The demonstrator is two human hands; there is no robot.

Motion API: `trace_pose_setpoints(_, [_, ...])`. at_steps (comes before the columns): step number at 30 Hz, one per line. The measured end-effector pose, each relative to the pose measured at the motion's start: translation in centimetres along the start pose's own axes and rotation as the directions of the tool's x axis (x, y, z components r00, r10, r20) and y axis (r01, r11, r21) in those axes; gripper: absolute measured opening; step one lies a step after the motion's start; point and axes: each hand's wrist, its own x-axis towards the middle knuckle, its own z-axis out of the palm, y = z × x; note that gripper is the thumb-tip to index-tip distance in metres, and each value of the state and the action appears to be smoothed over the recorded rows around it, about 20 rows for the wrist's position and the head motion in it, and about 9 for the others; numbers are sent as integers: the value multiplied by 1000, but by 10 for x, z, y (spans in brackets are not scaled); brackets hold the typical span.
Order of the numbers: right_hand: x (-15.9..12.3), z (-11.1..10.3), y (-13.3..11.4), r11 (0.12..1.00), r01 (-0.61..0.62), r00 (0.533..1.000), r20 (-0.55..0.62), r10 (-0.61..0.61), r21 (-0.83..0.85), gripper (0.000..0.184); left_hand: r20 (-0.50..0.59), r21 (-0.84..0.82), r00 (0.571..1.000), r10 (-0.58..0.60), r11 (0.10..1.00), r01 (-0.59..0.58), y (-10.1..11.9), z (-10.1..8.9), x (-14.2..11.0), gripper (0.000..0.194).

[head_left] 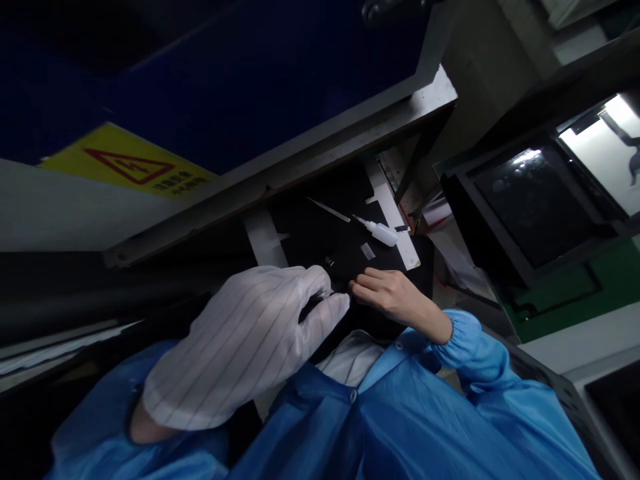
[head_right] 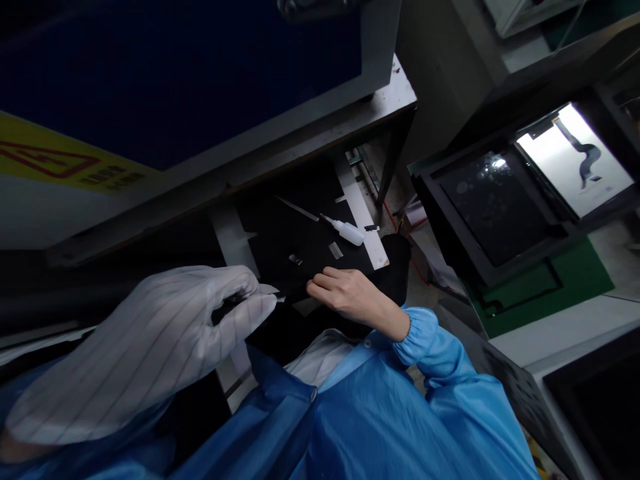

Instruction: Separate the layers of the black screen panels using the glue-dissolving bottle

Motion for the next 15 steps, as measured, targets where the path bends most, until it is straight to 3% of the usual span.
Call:
trace_pose_setpoints(6, [1,4,-4,995,-61,988,-144,48,-82,35,24,-34,998,-57,998,58,0,-8,1,49])
trace_pose_setpoints(8, [-3,1,-2,993,-112,975,-196,106,-23,28,11,-38,998,-67,997,68,-1,-9,2,46])
trace_pose_setpoints(10, [-10,-3,4,982,-156,955,-238,179,110,40,9,-31,995,-98,995,98,-2,-11,4,44])
trace_pose_setpoints(12, [-17,-6,15,950,-232,913,-292,286,208,46,34,-28,989,-145,989,146,-1,-14,5,45])
trace_pose_setpoints(15, [-24,0,34,891,-431,809,-375,452,146,40,53,0,982,-180,984,180,-3,-21,4,48])
